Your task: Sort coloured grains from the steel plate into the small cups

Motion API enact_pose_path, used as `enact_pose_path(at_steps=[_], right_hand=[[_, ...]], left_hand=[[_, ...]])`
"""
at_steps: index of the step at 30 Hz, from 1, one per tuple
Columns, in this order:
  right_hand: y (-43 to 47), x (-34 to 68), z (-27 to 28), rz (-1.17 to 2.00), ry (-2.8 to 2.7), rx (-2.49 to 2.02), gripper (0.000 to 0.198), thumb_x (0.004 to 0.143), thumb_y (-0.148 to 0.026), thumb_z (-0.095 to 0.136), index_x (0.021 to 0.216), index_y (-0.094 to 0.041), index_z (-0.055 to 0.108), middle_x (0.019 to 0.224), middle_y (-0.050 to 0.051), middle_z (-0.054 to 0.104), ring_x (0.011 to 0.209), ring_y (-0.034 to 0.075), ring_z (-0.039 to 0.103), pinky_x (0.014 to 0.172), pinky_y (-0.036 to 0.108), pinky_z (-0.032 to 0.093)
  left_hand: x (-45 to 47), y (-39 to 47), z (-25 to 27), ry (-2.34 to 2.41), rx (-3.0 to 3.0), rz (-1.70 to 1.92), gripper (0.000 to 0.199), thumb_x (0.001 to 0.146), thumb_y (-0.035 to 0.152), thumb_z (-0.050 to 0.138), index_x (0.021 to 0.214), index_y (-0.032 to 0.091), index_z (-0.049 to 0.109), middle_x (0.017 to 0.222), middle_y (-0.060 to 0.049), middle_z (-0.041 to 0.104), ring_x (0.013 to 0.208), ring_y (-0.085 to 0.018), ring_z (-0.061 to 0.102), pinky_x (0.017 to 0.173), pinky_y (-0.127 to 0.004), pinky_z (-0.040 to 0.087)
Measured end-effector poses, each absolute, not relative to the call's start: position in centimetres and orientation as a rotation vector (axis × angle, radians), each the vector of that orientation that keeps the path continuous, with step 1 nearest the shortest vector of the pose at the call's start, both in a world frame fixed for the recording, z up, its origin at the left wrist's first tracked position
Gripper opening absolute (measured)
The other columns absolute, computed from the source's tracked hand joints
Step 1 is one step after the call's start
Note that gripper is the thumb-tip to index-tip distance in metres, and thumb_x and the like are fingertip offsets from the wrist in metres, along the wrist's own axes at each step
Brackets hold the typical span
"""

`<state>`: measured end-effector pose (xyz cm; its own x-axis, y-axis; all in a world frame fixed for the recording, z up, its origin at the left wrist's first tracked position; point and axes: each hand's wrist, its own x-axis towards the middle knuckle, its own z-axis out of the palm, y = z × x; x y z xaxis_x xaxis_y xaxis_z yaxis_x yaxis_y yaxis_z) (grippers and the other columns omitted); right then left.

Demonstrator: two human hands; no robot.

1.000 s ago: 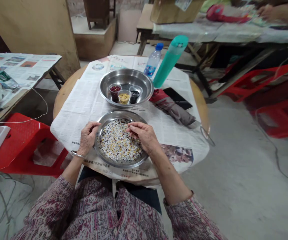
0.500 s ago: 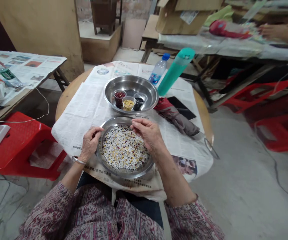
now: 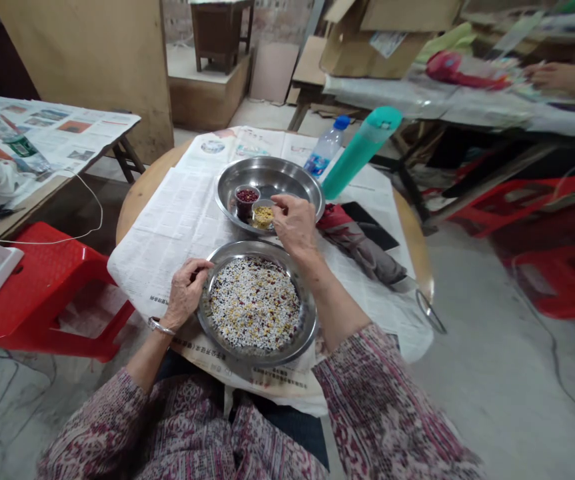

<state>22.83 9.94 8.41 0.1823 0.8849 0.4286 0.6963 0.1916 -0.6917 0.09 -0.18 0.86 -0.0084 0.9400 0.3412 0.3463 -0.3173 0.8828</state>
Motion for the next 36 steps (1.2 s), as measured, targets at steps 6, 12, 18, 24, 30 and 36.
enact_pose_path(at_steps=[6,12,18,24,30,36], right_hand=[[2.3,23.8,7.7,0.349,-1.479,-1.609,0.022,0.083,-0.027,0.059,0.094,-0.018,0.076,0.086,0.006,0.076,0.07,0.018,0.066,0.071,0.036,0.053],[-5.8,25.3,3.9,0.134,-1.516,-1.651,0.022,0.086,-0.032,0.056,0.092,-0.022,0.075,0.091,0.009,0.074,0.088,0.025,0.065,0.083,0.043,0.052],[-9.9,23.7,0.3,0.136,-1.361,-1.668,0.028,0.086,-0.03,0.057,0.109,-0.023,0.07,0.136,0.012,0.056,0.129,0.029,0.049,0.109,0.055,0.038],[-10.2,21.8,-0.5,0.286,-1.184,-1.62,0.038,0.085,-0.027,0.057,0.122,-0.02,0.063,0.149,0.014,0.044,0.139,0.027,0.041,0.115,0.052,0.032],[-9.1,22.4,-0.5,0.311,-1.162,-1.537,0.029,0.085,-0.022,0.053,0.11,-0.021,0.068,0.143,0.012,0.052,0.134,0.024,0.047,0.114,0.051,0.034],[-8.9,22.6,-0.5,0.317,-1.155,-1.504,0.024,0.087,-0.021,0.051,0.102,-0.021,0.069,0.138,0.01,0.057,0.13,0.023,0.051,0.112,0.051,0.037]], left_hand=[[0.1,-0.1,0.9,1.327,1.688,1.341,0.017,0.088,0.011,0.053,0.088,0.019,0.068,0.087,-0.002,0.065,0.082,-0.014,0.06,0.076,-0.026,0.046],[-0.1,0.1,0.7,1.328,1.707,1.326,0.016,0.088,0.014,0.053,0.089,0.02,0.068,0.088,-0.002,0.065,0.085,-0.015,0.06,0.079,-0.027,0.047],[-0.3,-0.1,0.8,1.345,1.738,1.303,0.016,0.089,0.017,0.052,0.091,0.02,0.067,0.092,-0.002,0.066,0.089,-0.016,0.061,0.082,-0.029,0.047],[-0.2,-0.4,1.2,1.367,1.8,1.301,0.019,0.091,0.016,0.049,0.092,0.022,0.067,0.094,-0.002,0.065,0.094,-0.016,0.061,0.088,-0.03,0.047],[-0.1,-1.2,1.9,1.484,1.937,1.236,0.021,0.093,0.015,0.048,0.094,0.023,0.067,0.093,-0.003,0.061,0.092,-0.016,0.06,0.085,-0.03,0.047],[1.6,-3.9,4.7,1.546,2.519,1.023,0.013,0.092,0.022,0.06,0.102,0.023,0.066,0.101,-0.007,0.063,0.101,-0.023,0.056,0.094,-0.042,0.042]])
